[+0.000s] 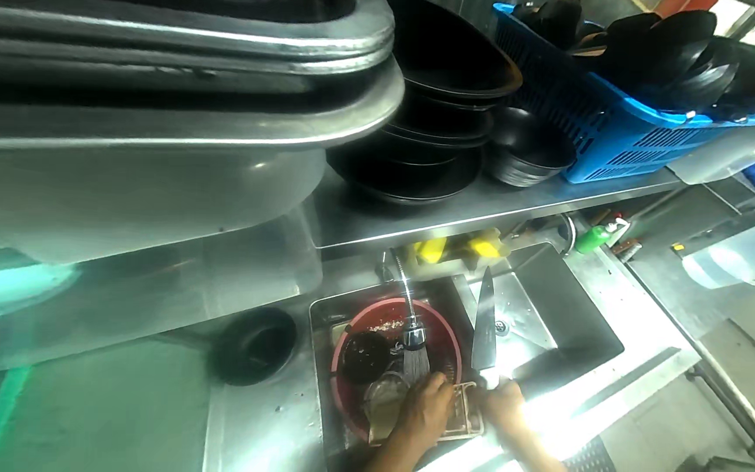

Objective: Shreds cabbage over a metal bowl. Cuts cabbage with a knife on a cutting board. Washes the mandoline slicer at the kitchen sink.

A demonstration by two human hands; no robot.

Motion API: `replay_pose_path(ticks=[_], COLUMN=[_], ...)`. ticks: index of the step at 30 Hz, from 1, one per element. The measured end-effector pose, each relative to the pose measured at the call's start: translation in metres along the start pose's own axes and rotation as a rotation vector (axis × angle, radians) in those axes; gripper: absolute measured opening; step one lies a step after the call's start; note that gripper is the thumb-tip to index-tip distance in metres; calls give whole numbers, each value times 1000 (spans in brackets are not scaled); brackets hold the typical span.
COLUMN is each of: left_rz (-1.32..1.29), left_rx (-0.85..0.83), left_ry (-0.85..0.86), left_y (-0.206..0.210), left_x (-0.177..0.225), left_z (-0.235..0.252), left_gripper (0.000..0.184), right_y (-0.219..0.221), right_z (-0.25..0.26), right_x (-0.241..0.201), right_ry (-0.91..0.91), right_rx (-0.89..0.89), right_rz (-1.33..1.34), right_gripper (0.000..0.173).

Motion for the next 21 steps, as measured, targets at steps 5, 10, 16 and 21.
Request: replay_pose_path(ticks=[5,10,16,21], left_rz=[77,-214,-963,-494], left_rx=[61,29,-156,-14], left_ry=[52,-347,-854,-656], left_y=[-2,-20,-24,-62], left_x=[2,-26,-77,-101], left_z=[-4,-3,4,1], left_gripper=[22,20,35,46], right_y=[4,3,-16,-35], right_z=[-4,-6,-7,-6], right_x=[2,7,16,33], right_ry=[5,32,12,4], right_rx=[-19,-15,82,116], right_rz=[13,47,91,190], right_gripper=[33,33,32,29])
Point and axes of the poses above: each hand's wrist, its own z-axis towards the middle knuckle, its own y-axis out of the palm, x = y × z, the point moved 7 cm from there along z, towards the middle knuckle, and after that the axes turned 10 degrees about -y, right-handed, at the moved point
